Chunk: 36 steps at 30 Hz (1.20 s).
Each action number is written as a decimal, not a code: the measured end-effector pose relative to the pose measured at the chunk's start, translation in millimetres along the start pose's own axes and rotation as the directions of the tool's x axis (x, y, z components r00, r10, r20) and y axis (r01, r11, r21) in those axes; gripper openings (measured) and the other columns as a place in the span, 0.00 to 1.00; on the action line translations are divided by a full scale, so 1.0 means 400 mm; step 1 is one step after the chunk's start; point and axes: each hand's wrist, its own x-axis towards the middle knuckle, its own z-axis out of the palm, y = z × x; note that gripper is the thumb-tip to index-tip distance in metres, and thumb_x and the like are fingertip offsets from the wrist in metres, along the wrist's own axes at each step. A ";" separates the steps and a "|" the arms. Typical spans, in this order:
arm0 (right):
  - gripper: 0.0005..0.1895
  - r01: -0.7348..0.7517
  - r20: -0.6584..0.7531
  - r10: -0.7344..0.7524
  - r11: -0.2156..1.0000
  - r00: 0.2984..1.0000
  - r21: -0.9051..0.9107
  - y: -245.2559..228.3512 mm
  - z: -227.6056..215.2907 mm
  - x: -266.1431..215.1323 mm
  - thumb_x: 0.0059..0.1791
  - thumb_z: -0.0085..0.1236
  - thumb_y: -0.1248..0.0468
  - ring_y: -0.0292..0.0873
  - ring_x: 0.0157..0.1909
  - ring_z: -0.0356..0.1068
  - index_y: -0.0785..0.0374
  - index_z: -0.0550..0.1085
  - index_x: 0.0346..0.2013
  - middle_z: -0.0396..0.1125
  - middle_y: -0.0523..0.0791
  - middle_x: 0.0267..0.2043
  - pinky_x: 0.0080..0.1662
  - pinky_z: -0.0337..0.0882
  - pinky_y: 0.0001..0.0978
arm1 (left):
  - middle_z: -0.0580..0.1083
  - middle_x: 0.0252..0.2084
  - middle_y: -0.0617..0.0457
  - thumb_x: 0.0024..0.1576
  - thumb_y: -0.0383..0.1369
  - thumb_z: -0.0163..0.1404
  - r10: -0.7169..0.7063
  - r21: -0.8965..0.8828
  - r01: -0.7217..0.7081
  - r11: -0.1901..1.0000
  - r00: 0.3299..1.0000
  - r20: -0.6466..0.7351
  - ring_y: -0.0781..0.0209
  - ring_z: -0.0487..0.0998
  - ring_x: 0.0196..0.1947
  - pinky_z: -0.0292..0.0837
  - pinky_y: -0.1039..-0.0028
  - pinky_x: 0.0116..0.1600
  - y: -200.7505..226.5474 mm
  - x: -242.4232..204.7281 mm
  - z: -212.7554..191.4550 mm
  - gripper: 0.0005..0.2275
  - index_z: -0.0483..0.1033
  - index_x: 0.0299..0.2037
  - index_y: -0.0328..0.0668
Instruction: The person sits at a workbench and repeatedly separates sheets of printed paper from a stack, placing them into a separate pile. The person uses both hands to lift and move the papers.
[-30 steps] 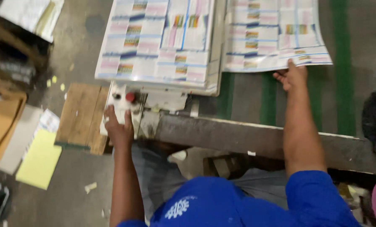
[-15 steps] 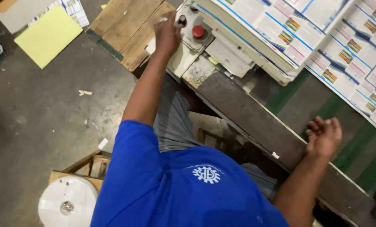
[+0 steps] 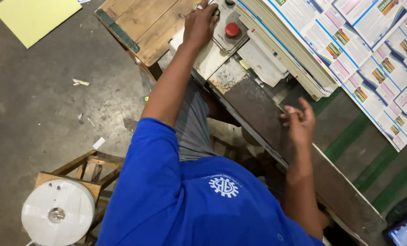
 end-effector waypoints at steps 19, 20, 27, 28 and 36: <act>0.16 0.139 0.017 -0.139 0.972 0.990 -0.188 -0.067 0.209 0.028 0.55 0.58 0.67 0.35 0.39 0.73 0.64 0.74 0.58 0.75 0.45 0.43 0.40 0.73 0.26 | 0.77 0.41 0.45 0.58 0.50 0.59 0.353 0.261 -0.362 0.895 0.932 0.082 0.44 0.69 0.52 0.58 0.55 0.56 0.069 -0.029 0.033 0.20 0.80 0.45 0.38; 0.17 0.076 0.071 -0.067 0.988 0.995 -0.133 -0.087 0.223 0.047 0.55 0.58 0.66 0.34 0.39 0.73 0.63 0.73 0.59 0.75 0.45 0.45 0.38 0.71 0.25 | 0.77 0.42 0.44 0.61 0.47 0.59 0.355 0.215 -0.384 0.898 0.921 0.162 0.43 0.69 0.52 0.57 0.54 0.57 0.074 -0.022 0.012 0.19 0.81 0.46 0.37; 0.19 -0.308 0.421 0.137 0.877 0.897 0.369 -0.195 0.431 0.243 0.54 0.54 0.64 0.40 0.40 0.74 0.60 0.71 0.61 0.75 0.45 0.45 0.37 0.70 0.29 | 0.76 0.43 0.42 0.58 0.49 0.60 0.309 0.191 -0.367 0.910 0.910 0.276 0.42 0.70 0.53 0.57 0.53 0.60 0.097 0.009 -0.048 0.19 0.82 0.42 0.38; 0.19 -0.407 0.506 0.143 0.788 0.851 0.462 -0.198 0.456 0.270 0.52 0.53 0.63 0.41 0.40 0.74 0.56 0.70 0.59 0.75 0.45 0.45 0.37 0.71 0.30 | 0.76 0.44 0.42 0.59 0.47 0.60 0.301 0.148 -0.328 0.933 0.937 0.179 0.42 0.71 0.52 0.57 0.53 0.60 0.093 0.005 -0.053 0.17 0.82 0.43 0.38; 0.11 -0.622 0.655 0.086 0.424 0.751 0.658 -0.203 0.558 0.367 0.54 0.55 0.63 0.37 0.35 0.69 0.61 0.74 0.50 0.75 0.46 0.45 0.36 0.69 0.30 | 0.76 0.53 0.45 0.59 0.32 0.54 0.087 0.126 -0.090 0.988 0.996 0.029 0.39 0.70 0.55 0.58 0.50 0.61 0.003 0.067 -0.004 0.13 0.79 0.55 0.48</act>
